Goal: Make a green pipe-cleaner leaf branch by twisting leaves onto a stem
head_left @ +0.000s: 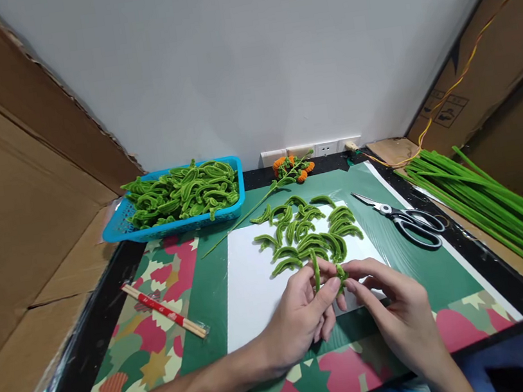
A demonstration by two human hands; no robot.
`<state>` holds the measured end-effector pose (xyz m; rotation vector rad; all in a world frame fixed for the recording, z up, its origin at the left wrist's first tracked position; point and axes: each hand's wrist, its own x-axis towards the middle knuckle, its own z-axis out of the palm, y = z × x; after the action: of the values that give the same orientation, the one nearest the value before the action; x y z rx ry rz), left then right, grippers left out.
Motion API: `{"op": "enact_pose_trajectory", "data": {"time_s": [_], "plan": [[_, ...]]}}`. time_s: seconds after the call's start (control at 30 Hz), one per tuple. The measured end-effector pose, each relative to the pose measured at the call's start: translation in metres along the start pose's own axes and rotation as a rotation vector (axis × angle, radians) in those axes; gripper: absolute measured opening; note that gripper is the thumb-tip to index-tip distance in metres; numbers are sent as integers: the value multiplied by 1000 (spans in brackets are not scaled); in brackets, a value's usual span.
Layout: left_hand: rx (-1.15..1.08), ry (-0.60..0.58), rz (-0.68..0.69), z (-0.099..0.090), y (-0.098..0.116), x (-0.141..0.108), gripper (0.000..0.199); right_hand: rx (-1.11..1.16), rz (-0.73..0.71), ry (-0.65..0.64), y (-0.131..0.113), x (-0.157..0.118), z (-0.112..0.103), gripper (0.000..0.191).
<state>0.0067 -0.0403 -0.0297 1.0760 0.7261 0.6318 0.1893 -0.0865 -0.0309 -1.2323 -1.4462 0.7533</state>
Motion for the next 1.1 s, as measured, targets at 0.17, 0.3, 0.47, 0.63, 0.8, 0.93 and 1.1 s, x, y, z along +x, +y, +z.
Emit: {"op": "enact_pose_trajectory", "data": {"time_s": [0.17, 0.3, 0.47, 0.63, 0.8, 0.93, 1.1], "plan": [[-33, -40, -28, -2, 5, 1, 36, 2, -53, -8, -1, 0, -3, 11], [-48, -88, -74, -6, 9, 2, 40, -53, -156, -47, 0, -1, -6, 12], [-100, -113, -110, -8, 11, 4, 42, -107, -256, -73, 1, 0, -6, 20], [-138, -110, -106, -7, 11, 4, 42, -151, -308, -86, 1, -1, -6, 24], [-150, -113, -119, -7, 9, 3, 41, -169, -317, -93, 2, -1, -5, 25], [-128, -126, -133, -9, 9, 3, 39, -173, -328, -98, 2, -2, -5, 25], [-123, -135, -143, -10, 10, 3, 38, -192, -351, -104, 3, -3, -4, 24]]}}
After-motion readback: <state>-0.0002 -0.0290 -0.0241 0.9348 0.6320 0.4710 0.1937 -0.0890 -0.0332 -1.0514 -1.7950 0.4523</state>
